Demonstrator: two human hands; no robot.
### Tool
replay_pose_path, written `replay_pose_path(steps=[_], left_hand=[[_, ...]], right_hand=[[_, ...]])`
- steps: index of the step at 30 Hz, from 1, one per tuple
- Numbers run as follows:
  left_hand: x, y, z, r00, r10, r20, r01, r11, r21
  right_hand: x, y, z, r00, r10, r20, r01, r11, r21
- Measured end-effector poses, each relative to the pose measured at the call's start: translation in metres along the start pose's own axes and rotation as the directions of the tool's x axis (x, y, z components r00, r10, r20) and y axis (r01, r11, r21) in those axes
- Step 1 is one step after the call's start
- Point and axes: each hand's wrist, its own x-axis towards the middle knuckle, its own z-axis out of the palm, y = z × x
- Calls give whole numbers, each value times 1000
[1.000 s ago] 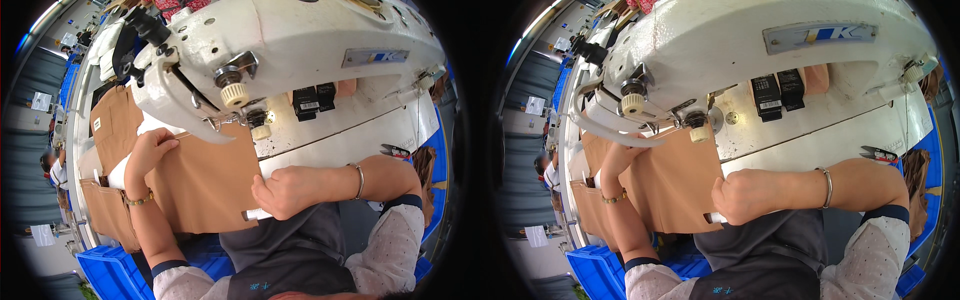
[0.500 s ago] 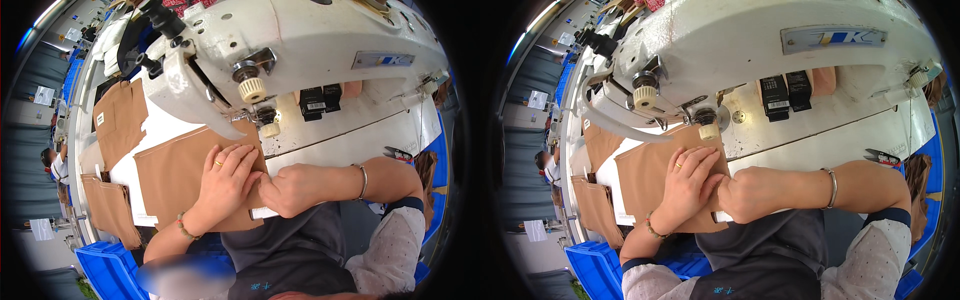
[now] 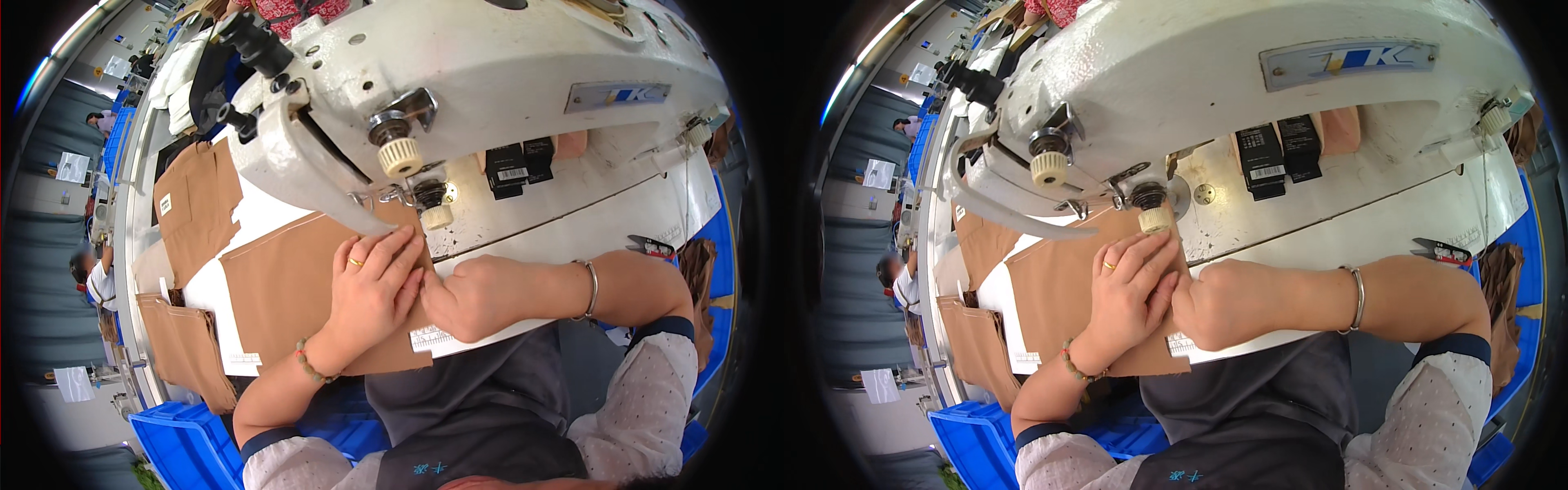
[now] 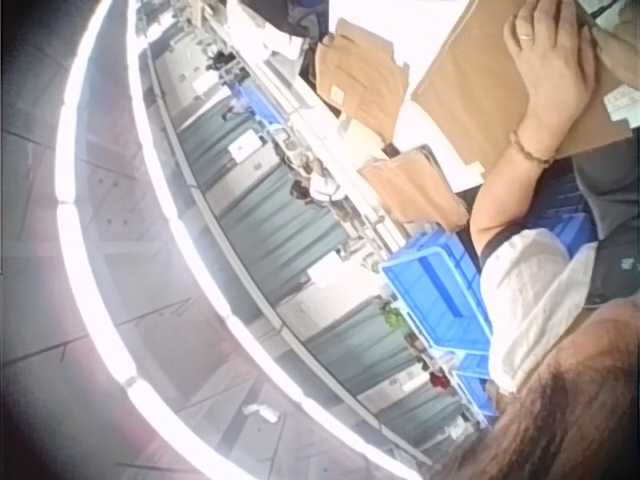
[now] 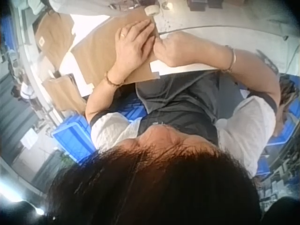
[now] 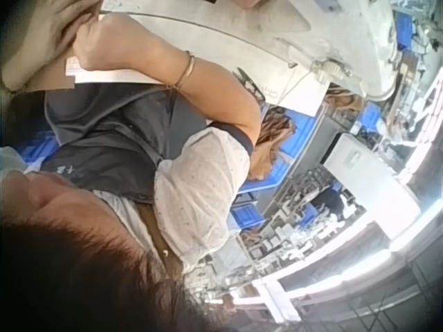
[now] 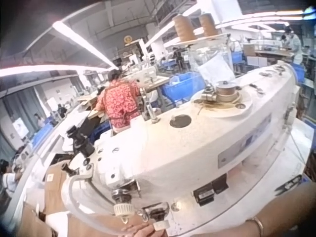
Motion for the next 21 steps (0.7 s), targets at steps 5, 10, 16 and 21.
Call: replay_pose_path(steps=[5,10,16,21], left_hand=[[11,-12,3,1000,-5,-25,6,1000,24],[7,-11,-11,999,-23,45,25,998,-50],[-31,27,-31,988,-146,58,149,988,-50],[-46,32,-35,1000,-13,21,11,994,108]], right_hand=[[-1,10,6,998,64,-1,-64,998,-9],[1,11,-3,990,88,107,-88,996,-4],[4,10,-11,992,92,82,-95,995,38],[1,7,-15,988,52,148,-46,998,-46]])
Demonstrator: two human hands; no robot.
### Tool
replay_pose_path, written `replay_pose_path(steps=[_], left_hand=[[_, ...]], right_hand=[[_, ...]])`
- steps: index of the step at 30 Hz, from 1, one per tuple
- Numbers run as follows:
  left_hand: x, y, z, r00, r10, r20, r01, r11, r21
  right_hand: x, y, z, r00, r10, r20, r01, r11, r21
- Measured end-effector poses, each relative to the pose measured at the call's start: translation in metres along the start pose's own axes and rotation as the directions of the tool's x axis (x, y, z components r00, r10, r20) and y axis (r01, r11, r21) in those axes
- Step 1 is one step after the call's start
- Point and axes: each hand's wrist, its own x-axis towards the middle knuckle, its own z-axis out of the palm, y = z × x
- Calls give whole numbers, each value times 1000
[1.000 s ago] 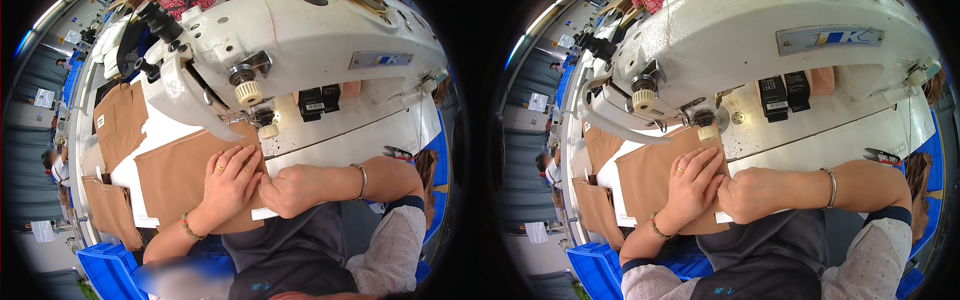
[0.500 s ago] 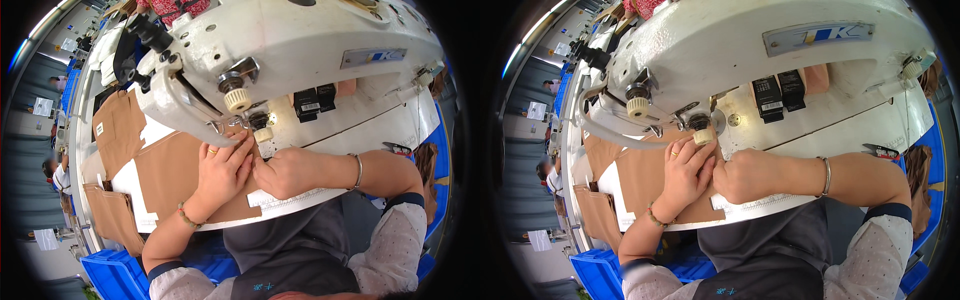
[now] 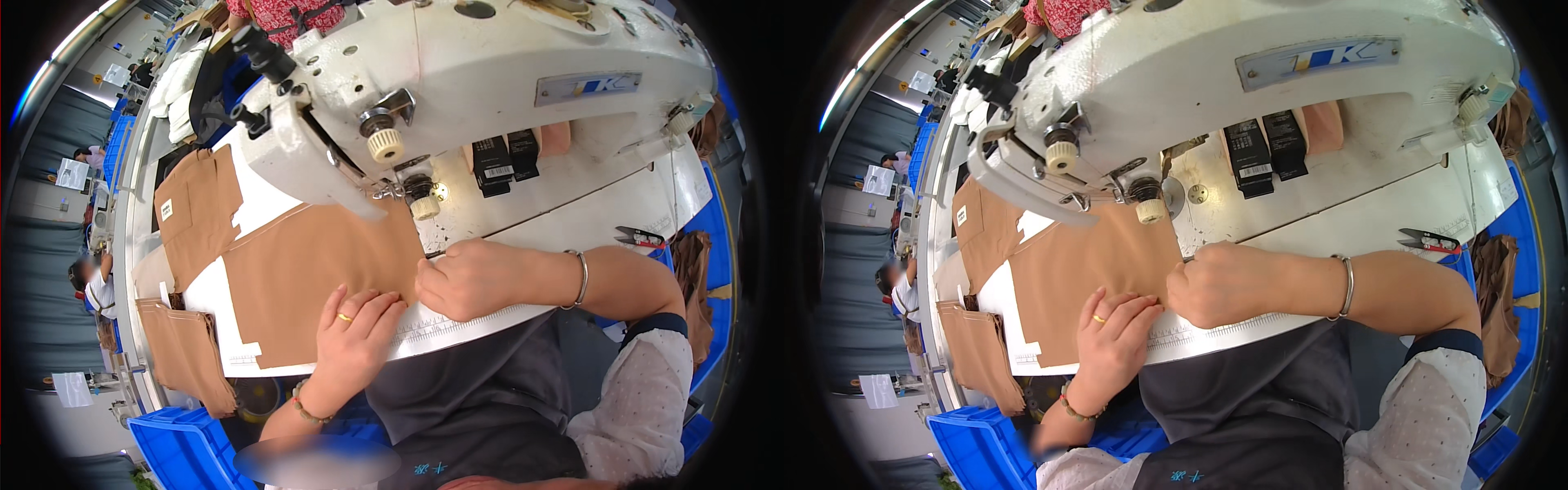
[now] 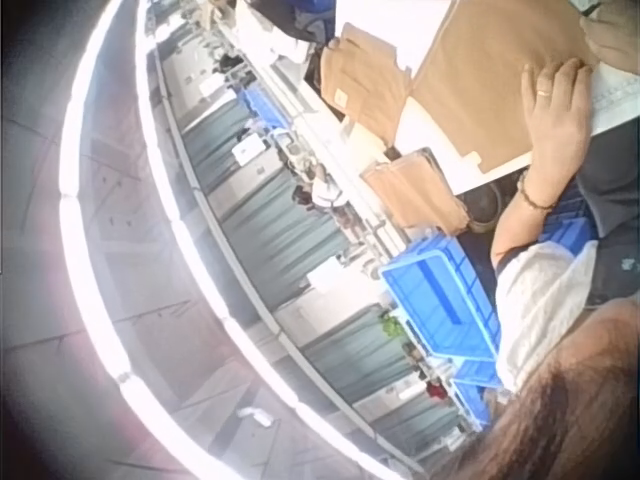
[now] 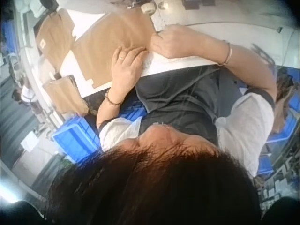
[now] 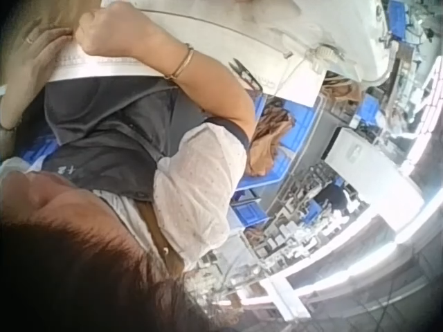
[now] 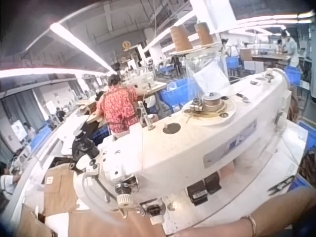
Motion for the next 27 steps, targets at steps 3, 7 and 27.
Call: replay_pose_path(steps=[3,7,27], left_hand=[[-2,4,-2,997,-32,68,33,999,-10],[-2,6,-19,989,-103,106,116,985,-128],[54,11,30,773,-205,600,568,-197,-799]], right_hand=[[-4,-2,-18,991,27,130,-28,1000,9],[-17,14,-56,869,478,126,-459,875,-153],[-14,-27,-67,864,482,146,-496,865,76]])
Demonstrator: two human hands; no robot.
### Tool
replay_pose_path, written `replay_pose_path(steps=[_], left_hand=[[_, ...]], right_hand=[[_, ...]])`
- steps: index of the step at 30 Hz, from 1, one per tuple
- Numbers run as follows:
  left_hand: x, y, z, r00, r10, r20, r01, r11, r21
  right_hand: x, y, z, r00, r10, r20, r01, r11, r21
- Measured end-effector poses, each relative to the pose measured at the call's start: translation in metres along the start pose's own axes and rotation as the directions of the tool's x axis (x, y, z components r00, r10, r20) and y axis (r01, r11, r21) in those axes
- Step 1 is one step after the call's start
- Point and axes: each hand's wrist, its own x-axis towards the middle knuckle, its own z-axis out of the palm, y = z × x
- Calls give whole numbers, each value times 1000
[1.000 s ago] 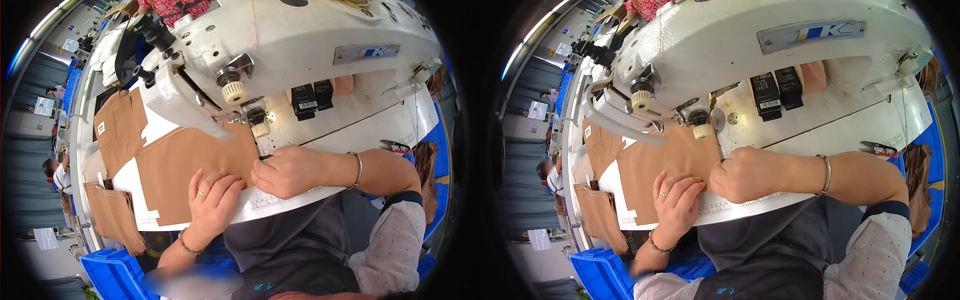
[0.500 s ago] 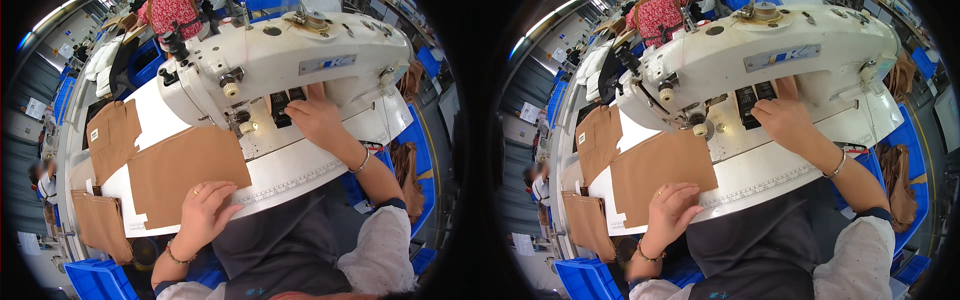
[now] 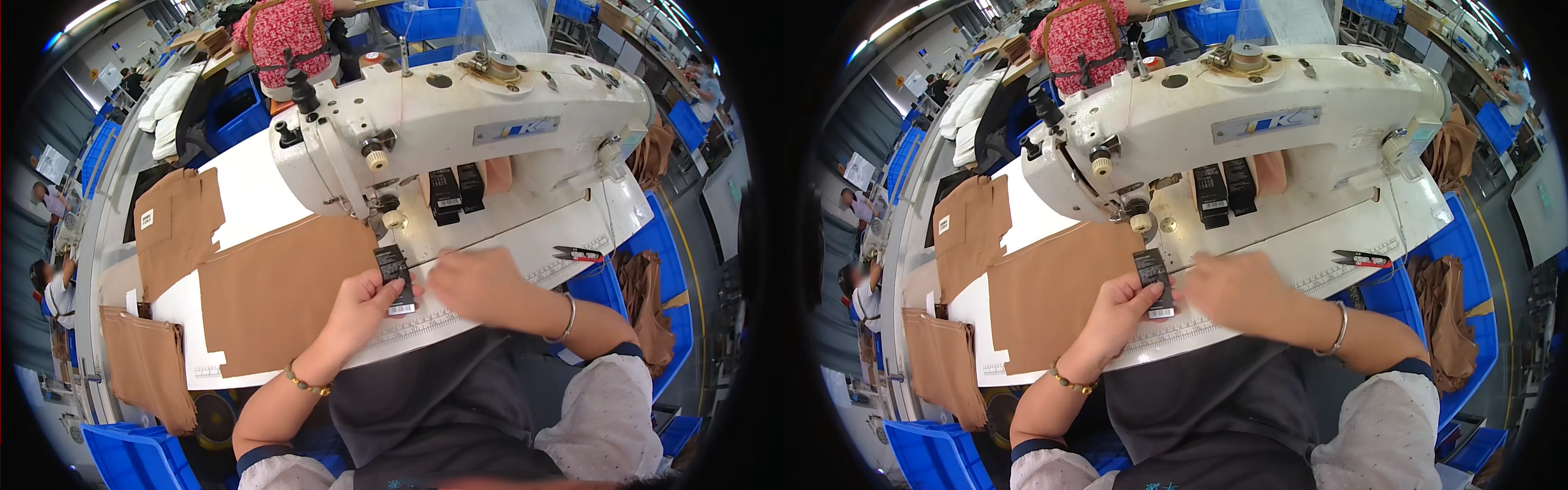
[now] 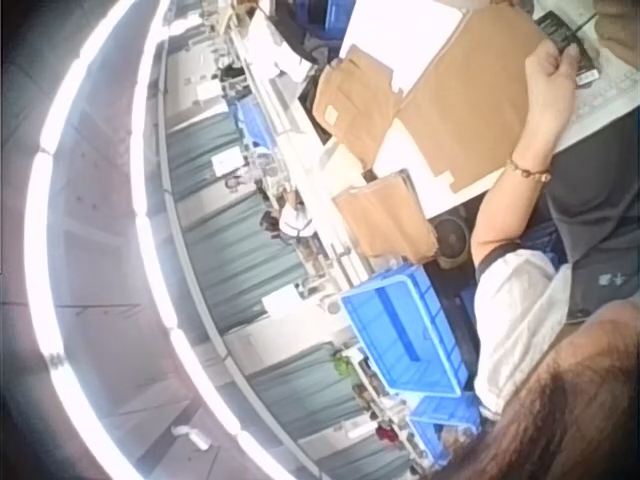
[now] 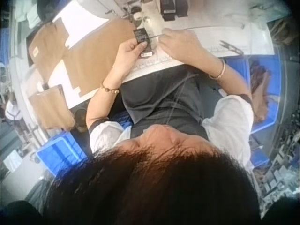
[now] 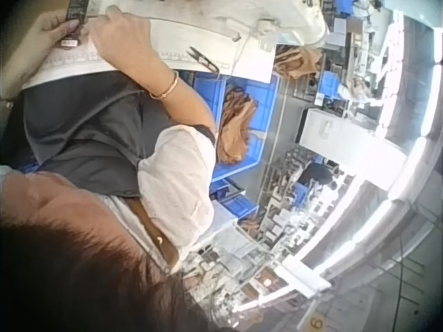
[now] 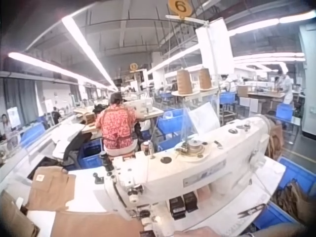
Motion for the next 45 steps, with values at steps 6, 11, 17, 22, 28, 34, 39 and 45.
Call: replay_pose_path(steps=[6,11,17,22,28,34,39,45], left_hand=[[-5,7,-15,997,40,-72,-41,999,-17],[-6,-2,-28,995,91,-44,-93,994,-61],[-9,5,-29,997,74,14,-73,997,-36],[-15,12,-30,997,66,41,-64,996,-57],[-10,13,-26,997,-72,-6,70,990,-119],[0,8,-20,1000,-26,-10,25,997,-80],[-1,32,-39,918,394,54,-209,362,908],[4,53,-34,883,461,87,-91,-12,996]], right_hand=[[2,61,19,888,454,75,-430,876,-218],[-4,74,12,940,319,-118,-336,926,-170],[-2,108,-3,930,145,-339,-280,876,-393],[-13,122,-2,959,79,-271,-183,905,-385],[-2,41,4,986,-87,-144,45,961,-274],[16,-18,24,916,-378,-132,316,886,-341],[44,17,27,991,41,-124,-27,993,113],[66,44,51,990,113,86,-141,839,526]])
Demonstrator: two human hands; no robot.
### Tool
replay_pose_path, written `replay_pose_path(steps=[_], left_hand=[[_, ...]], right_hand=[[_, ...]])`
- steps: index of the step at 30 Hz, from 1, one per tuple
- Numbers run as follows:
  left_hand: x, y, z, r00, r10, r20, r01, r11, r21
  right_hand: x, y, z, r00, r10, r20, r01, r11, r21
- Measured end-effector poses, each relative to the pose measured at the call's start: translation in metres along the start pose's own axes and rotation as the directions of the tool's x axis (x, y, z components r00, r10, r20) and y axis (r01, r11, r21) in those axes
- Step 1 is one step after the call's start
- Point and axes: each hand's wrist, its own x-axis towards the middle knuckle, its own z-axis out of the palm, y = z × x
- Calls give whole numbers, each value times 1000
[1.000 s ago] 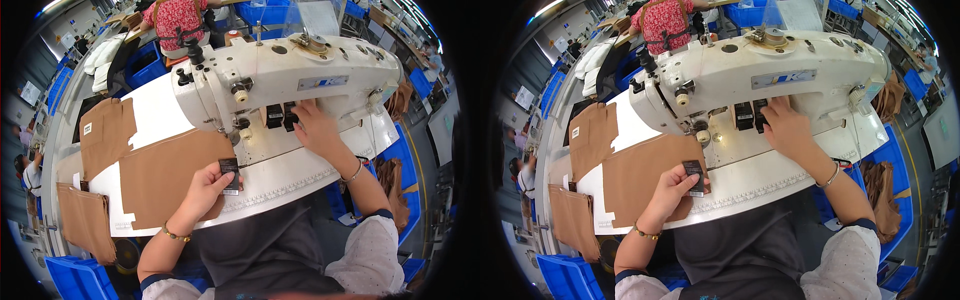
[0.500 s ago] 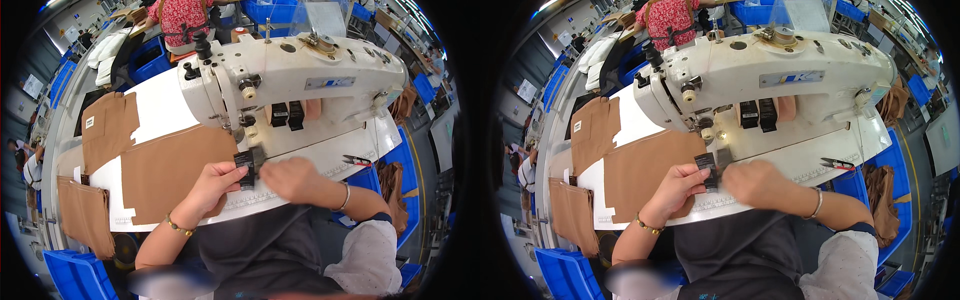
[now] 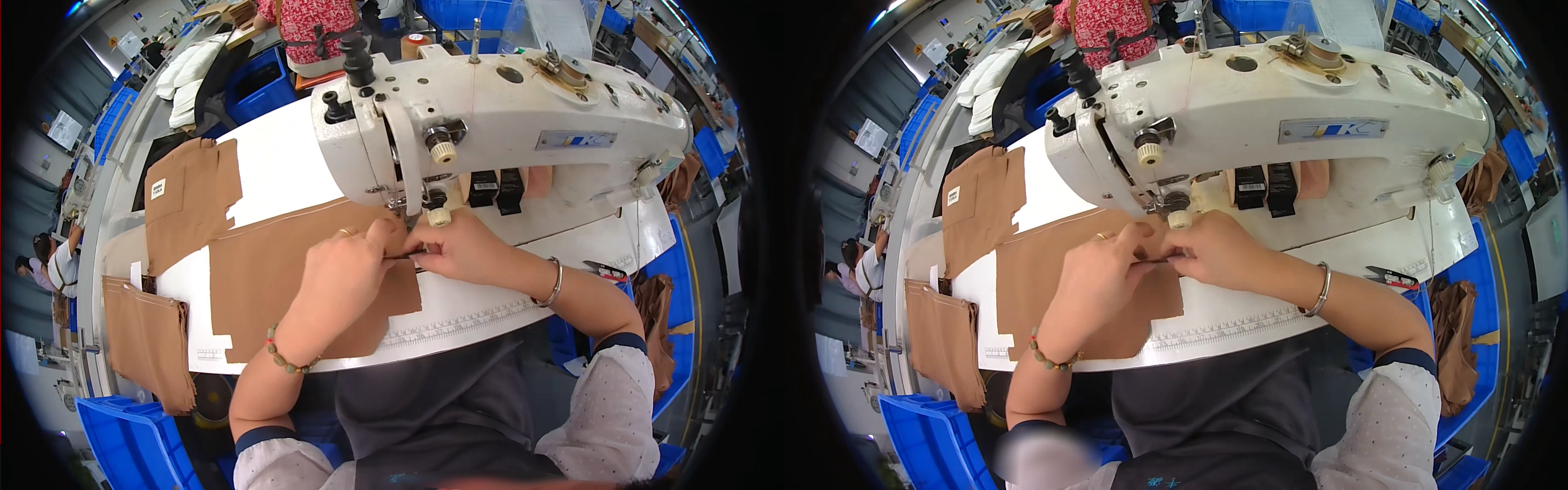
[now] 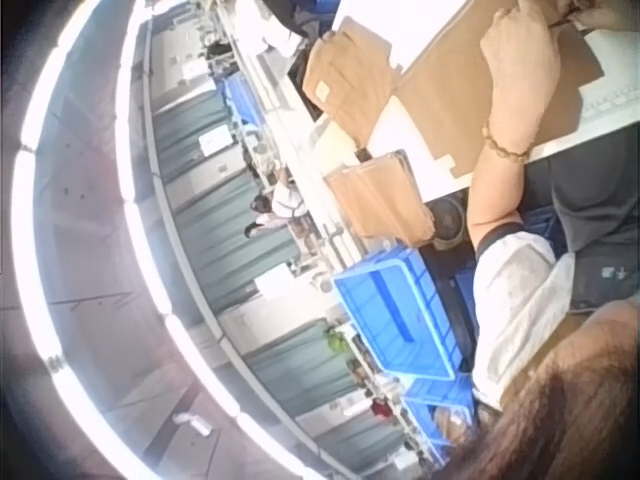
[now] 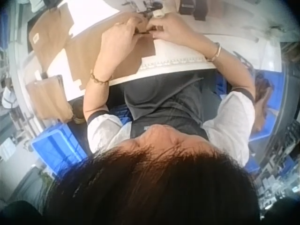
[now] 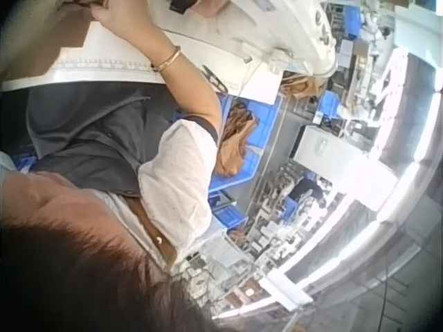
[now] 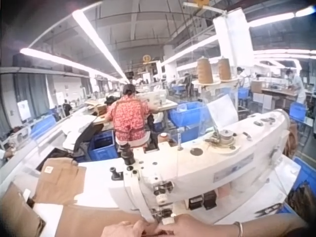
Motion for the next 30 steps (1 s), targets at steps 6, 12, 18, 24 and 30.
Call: replay_pose_path(steps=[6,12,18,24,30], left_hand=[[3,-33,7,997,-52,59,64,970,-234],[6,-30,11,999,-26,20,32,911,-411],[6,-28,12,1000,-18,14,22,897,-442],[5,-24,8,1000,-12,20,19,932,-361],[8,-13,15,985,80,-151,-131,920,-369]], right_hand=[[-3,6,-7,961,274,-30,-270,957,110],[-4,9,-7,937,346,46,-349,930,111],[-3,7,-6,941,336,42,-338,933,121],[-3,1,-8,931,359,58,-364,913,185],[-5,0,-5,943,326,60,-328,889,320]])
